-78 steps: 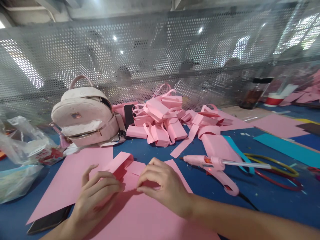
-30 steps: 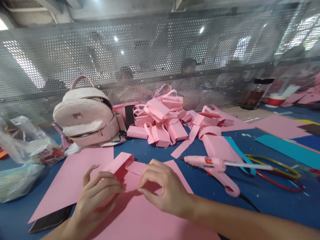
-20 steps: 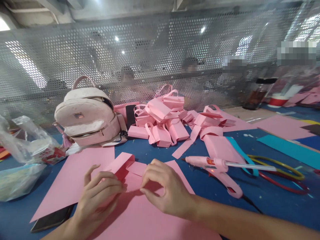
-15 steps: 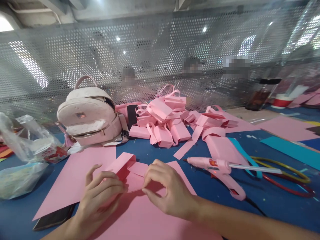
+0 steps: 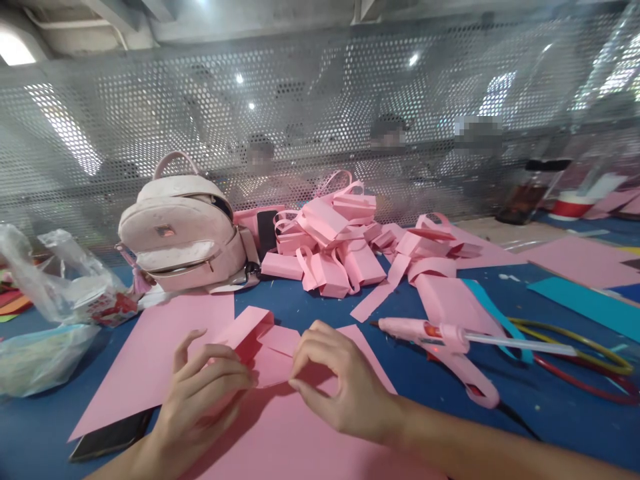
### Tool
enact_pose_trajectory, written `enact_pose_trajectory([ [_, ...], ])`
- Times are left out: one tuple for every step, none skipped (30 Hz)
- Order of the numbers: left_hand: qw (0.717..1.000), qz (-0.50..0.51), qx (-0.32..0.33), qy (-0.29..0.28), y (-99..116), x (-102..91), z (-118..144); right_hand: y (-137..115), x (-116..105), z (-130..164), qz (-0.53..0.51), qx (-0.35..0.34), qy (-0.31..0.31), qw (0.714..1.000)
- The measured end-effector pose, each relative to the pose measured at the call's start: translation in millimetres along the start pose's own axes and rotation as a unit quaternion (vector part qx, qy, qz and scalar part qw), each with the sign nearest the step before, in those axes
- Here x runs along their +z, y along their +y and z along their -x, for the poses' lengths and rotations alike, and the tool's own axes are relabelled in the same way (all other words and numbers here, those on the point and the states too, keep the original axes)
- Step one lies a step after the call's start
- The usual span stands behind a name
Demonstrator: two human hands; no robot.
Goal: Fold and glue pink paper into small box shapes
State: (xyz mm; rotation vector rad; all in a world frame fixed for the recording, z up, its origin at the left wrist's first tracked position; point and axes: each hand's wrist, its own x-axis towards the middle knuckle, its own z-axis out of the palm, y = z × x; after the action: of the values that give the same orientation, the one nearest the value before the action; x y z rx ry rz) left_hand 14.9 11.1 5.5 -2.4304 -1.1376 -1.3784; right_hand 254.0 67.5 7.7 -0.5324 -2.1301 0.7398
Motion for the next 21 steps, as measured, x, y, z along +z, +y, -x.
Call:
enact_pose_trajectory([
  [1.000, 0.001, -0.002, 0.001, 0.0, 0.0, -0.2, -0.6, -0.3, -0.3, -0.001, 0.001, 0.001, 1.000],
  [1.000, 0.002, -0.002, 0.002, -0.1, 0.0, -0.4, -1.3, -0.5, -0.7, -0.002, 0.002, 0.003, 1.000],
  [1.000, 0.002, -0.002, 0.003, -0.1, 0.0, -0.7, -1.9, -0.7, -1.2, -0.003, 0.002, 0.004, 1.000],
  [1.000, 0.002, -0.002, 0.002, -0.2, -0.1, -0.9, -2.4, -0.9, -1.5, -0.003, 0.002, 0.005, 1.000],
  [1.000, 0.002, -0.002, 0.000, -0.3, -0.2, -1.0, -2.7, -1.0, -1.8, -0.002, 0.000, 0.006, 1.000],
  [1.000, 0.003, -0.003, 0.001, -0.5, -0.4, -1.2, -2.6, -1.0, -1.9, -0.001, 0.000, 0.007, 1.000],
  [1.000, 0.005, -0.003, 0.002, -0.6, -0.7, -1.4, -2.3, -1.1, -1.9, 0.001, 0.000, 0.009, 1.000],
  [1.000, 0.006, -0.003, 0.001, -0.7, -1.0, -1.5, -1.8, -1.1, -1.7, 0.003, 0.002, 0.010, 1.000],
  [1.000, 0.006, -0.002, 0.001, -0.8, -1.5, -1.8, -1.3, -1.2, -1.6, 0.006, 0.005, 0.012, 1.000],
  [1.000, 0.004, 0.001, 0.000, -0.9, -2.0, -2.1, -0.8, -1.4, -1.6, 0.007, 0.010, 0.013, 1.000],
  [1.000, 0.000, 0.004, -0.004, -0.9, -2.6, -2.4, -0.5, -1.6, -1.6, 0.007, 0.015, 0.014, 1.000],
  [1.000, -0.004, 0.008, -0.009, -0.8, -3.1, -2.7, -0.5, -1.8, -1.9, 0.005, 0.018, 0.016, 1.000],
  [1.000, -0.008, 0.011, -0.013, -0.8, -3.5, -3.1, -0.7, -2.1, -2.2, 0.002, 0.019, 0.018, 1.000],
  [1.000, -0.010, 0.011, -0.013, -0.6, -3.8, -3.4, -1.1, -2.3, -2.7, -0.002, 0.018, 0.020, 1.000],
  [1.000, -0.011, 0.012, -0.013, -0.4, -4.0, -3.7, -1.5, -2.5, -3.1, -0.004, 0.016, 0.023, 1.000],
  [1.000, -0.012, 0.012, -0.012, -0.2, -4.0, -3.9, -1.8, -2.6, -3.4, -0.006, 0.014, 0.025, 1.000],
  [1.000, -0.013, 0.012, -0.012, 0.0, -3.9, -4.1, -2.0, -2.6, -3.6, -0.007, 0.014, 0.027, 1.000],
  [1.000, -0.013, 0.012, -0.010, 0.2, -3.8, -4.2, -1.9, -2.6, -3.5, -0.007, 0.014, 0.029, 0.999],
  [1.000, -0.013, 0.012, -0.010, 0.3, -3.6, -4.2, -1.5, -2.5, -3.3, -0.008, 0.014, 0.031, 0.999],
  [1.000, -0.013, 0.013, -0.009, 0.5, -3.4, -4.3, -1.0, -2.4, -3.0, -0.011, 0.013, 0.032, 0.999],
  [1.000, -0.012, 0.013, -0.009, 0.6, -3.3, -4.3, -0.5, -2.4, -2.6, -0.014, 0.013, 0.032, 0.999],
])
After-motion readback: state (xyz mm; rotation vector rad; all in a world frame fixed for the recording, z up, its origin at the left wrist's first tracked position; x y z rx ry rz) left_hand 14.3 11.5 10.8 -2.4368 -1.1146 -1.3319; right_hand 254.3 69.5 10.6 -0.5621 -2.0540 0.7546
